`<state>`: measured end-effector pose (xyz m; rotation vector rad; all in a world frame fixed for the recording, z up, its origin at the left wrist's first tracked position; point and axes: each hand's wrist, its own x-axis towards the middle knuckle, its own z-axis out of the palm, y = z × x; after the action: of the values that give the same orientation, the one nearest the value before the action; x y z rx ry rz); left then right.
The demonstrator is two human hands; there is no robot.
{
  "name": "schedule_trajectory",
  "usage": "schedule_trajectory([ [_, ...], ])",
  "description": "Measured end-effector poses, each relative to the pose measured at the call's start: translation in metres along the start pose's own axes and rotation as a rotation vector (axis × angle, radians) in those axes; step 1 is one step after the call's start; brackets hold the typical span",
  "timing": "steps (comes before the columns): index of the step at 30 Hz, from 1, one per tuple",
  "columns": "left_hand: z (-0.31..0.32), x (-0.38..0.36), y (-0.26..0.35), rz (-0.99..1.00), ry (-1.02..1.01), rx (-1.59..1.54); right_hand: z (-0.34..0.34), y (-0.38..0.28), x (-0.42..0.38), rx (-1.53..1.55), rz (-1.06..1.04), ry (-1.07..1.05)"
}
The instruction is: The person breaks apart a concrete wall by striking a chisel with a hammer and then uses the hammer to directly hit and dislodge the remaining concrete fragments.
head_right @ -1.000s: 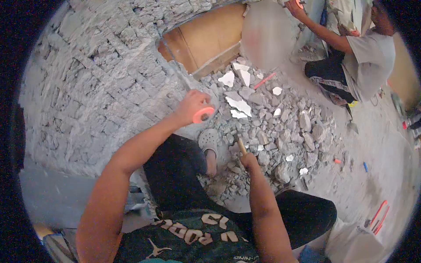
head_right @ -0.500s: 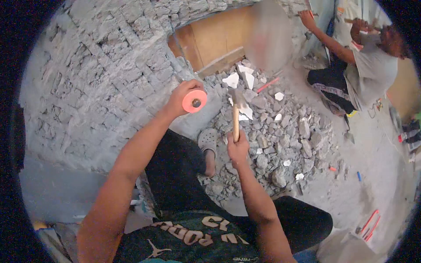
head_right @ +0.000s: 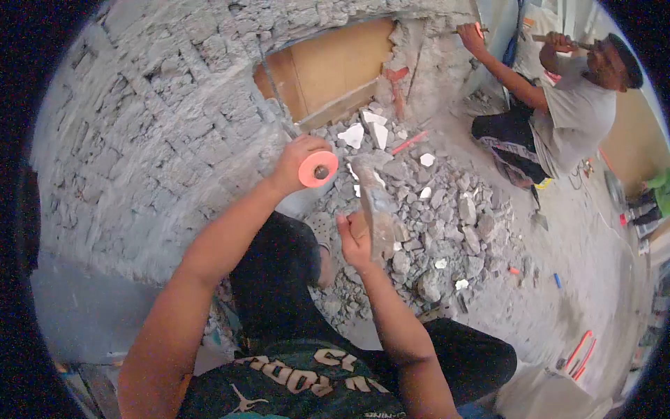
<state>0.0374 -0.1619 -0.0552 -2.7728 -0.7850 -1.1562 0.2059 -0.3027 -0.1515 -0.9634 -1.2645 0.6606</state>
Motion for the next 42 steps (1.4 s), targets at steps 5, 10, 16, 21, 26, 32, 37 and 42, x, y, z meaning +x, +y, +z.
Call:
schedule_trajectory([
  [5,0.007,-0.006,0.000,0.089,-0.061,-0.006,-0.016,0.029,-0.002,-0.170,0.040,0.020],
  [10,0.016,-0.014,-0.001,0.010,-0.150,-0.124,-0.030,0.045,0.013,-0.205,0.091,0.070],
  [16,0.022,-0.009,-0.009,-0.104,-0.121,-0.156,-0.019,0.050,0.016,-0.048,0.191,0.183],
  [21,0.026,-0.006,-0.012,-0.169,-0.170,-0.153,-0.025,0.052,0.012,-0.056,0.271,0.084],
  [26,0.027,0.002,-0.016,-0.124,-0.151,-0.145,-0.027,0.011,0.009,0.191,0.201,0.141],
  [32,0.025,0.000,-0.022,-0.116,-0.160,-0.169,-0.046,-0.032,0.030,0.550,-0.081,0.160],
  [37,0.020,0.004,-0.010,-0.172,-0.190,-0.161,-0.052,-0.022,0.029,0.420,-0.128,0.164],
  [42,0.023,0.002,-0.019,-0.173,-0.200,-0.106,-0.047,-0.023,0.022,0.478,0.016,0.087],
])
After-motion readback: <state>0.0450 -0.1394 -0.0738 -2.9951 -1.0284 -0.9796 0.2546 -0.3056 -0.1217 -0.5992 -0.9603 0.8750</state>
